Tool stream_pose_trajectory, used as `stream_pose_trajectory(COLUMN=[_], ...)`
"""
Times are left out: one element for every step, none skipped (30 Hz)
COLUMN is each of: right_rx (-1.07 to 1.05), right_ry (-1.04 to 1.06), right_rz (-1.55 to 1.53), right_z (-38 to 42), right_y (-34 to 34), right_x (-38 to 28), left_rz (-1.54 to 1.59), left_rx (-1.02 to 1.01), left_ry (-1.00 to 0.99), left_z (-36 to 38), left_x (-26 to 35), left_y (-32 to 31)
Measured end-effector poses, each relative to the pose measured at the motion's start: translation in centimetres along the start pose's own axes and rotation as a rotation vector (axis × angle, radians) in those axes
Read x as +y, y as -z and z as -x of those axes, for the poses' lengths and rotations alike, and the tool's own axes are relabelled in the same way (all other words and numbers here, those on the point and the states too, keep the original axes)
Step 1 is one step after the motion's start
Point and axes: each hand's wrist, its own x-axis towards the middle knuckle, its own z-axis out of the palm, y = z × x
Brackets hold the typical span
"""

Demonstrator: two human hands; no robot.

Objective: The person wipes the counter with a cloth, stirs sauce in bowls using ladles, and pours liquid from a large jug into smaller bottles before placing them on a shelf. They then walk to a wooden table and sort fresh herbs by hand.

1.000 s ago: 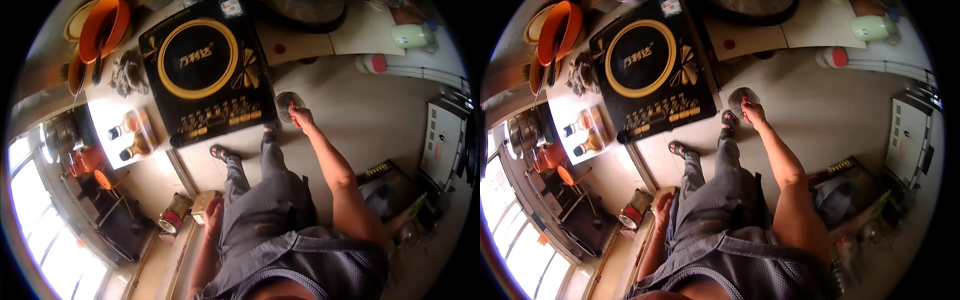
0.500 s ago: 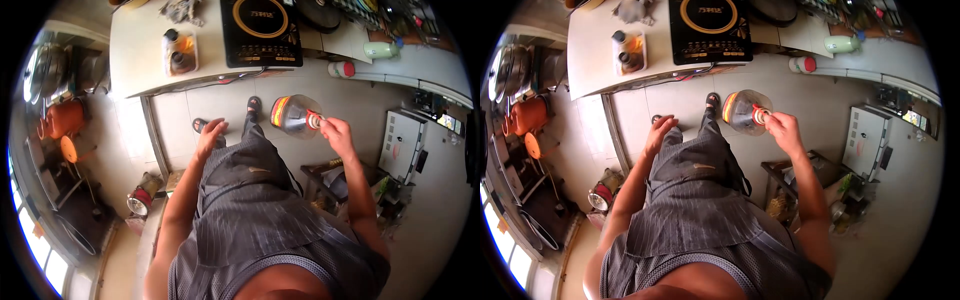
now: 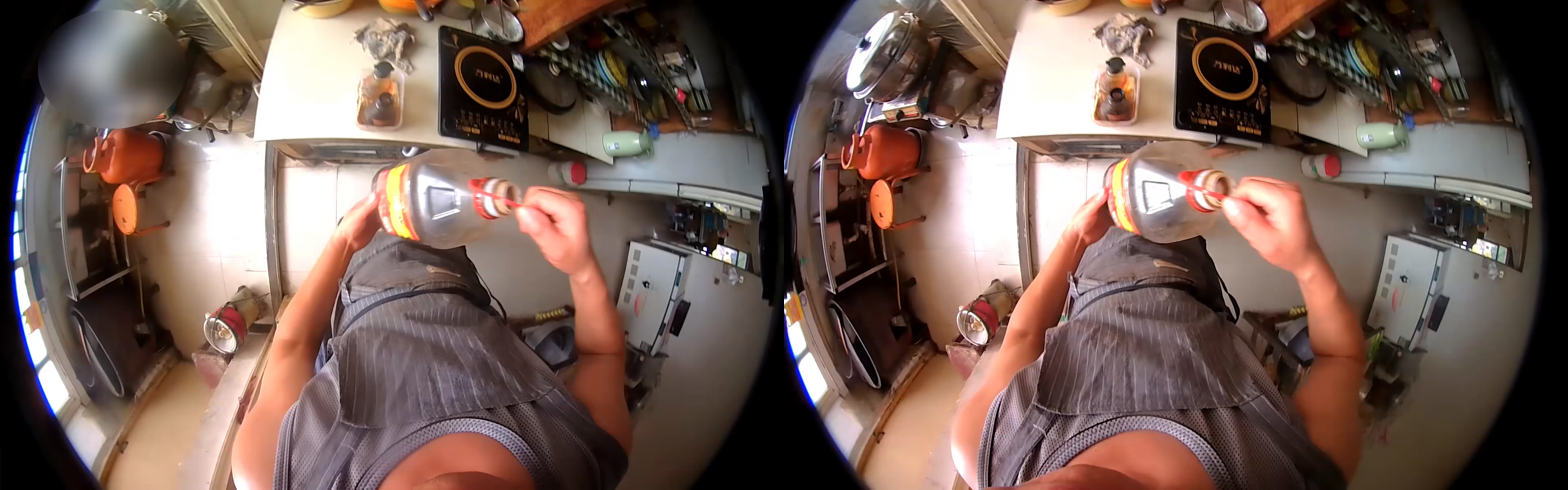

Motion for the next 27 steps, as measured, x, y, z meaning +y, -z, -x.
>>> stream_pose_trajectory(right_rx=[-0.004,-0.006,-0.025,0.009,0.044,0.037,0.029,0.051,0.033,0.019,0.009,-0.066,-0.050,0.008,0.067,0.041,0.048,0.011,-0.027,-0.060,-0.056,-0.056,-0.055,-0.049,-0.044,-0.039,-0.034], right_ry=[0.032,0.016,-0.020,0.048,0.109,0.120,0.131,0.154,0.155,0.150,0.142,0.131,0.193,0.292,0.388,0.383,0.374,0.300,0.228,0.199,0.192,0.203,0.214,0.206,0.198,0.188,0.179], right_rz=[0.020,0.013,0.024,0.067,0.104,0.103,0.100,0.136,0.189,0.189,0.187,0.204,0.182,0.178,0.176,0.098,0.078,0.001,-0.076,-0.134,-0.153,-0.174,-0.193,-0.207,-0.225,-0.243,-0.255], right_z=[-1.2,-2.2,-3.1,-4.1,-4.9,-5.7,-6.4,-7.0,-7.4,-7.8,-8.1,-8.5,-9.0,-9.8,-10.5,-10.9,-11.1,-11.3,-11.6,-11.9,-12.2,-12.5,-12.7,-12.8,-12.9,-13.0,-13.1], right_y=[-1.0,-2.2,-3.3,-4.5,-5.7,-6.6,-7.5,-8.4,-9.5,-10.5,-11.4,-12.2,-13.2,-14.0,-14.7,-15.2,-15.9,-16.4,-16.8,-16.9,-17.1,-17.4,-17.6,-17.7,-17.7,-17.7,-17.7], right_x=[0.0,0.1,0.1,0.5,1.1,2.2,3.1,3.2,3.8,4.0,4.2,4.8,5.5,6.1,6.7,7.1,7.4,7.8,8.2,8.5,9.0,9.4,9.8,10.1,10.4,10.6,10.8], left_rz=[0.009,-0.005,-0.020,-0.049,-0.077,-0.067,0.010,-0.015,-0.040,-0.017,-0.011,-0.029,-0.050,-0.070,-0.090,-0.099,-0.108,-0.129,-0.149,-0.151,-0.152,-0.166,-0.156,-0.146,-0.159,-0.159,-0.159], left_rx=[0.055,0.103,0.153,0.217,0.287,0.329,0.446,0.489,0.534,0.574,0.619,0.688,0.755,0.846,0.862,0.891,0.919,0.977,1.010,1.044,1.077,1.089,1.118,1.144,1.151,1.176,1.201], left_ry=[-0.051,-0.084,-0.118,-0.155,-0.185,-0.233,-0.249,-0.263,-0.276,-0.353,-0.378,-0.404,-0.427,-0.449,-0.440,-0.435,-0.432,-0.402,-0.385,-0.384,-0.382,-0.372,-0.388,-0.405,-0.397,-0.395,-0.394], left_z=[1.1,2.3,3.6,4.9,6.3,7.3,8.4,9.4,10.2,10.6,11.3,12.0,12.8,13.1,13.5,14.1,14.4,14.4,14.6,14.5,14.3,14.3,14.2,13.9,13.6,13.1,12.9], left_x=[0.2,0.1,0.4,0.6,0.9,1.4,1.7,1.8,2.0,1.9,2.2,2.4,2.7,3.3,3.4,3.5,3.8,4.2,4.1,4.3,4.4,4.4,4.5,4.7,4.8,5.1,5.3], left_y=[0.6,1.5,2.0,2.4,2.4,2.0,1.5,1.8,1.8,1.4,0.9,0.3,-0.3,-2.0,-2.1,-2.1,-2.6,-3.6,-3.6,-4.3,-5.0,-5.3,-5.6,-5.9,-6.3,-7.1,-7.6])
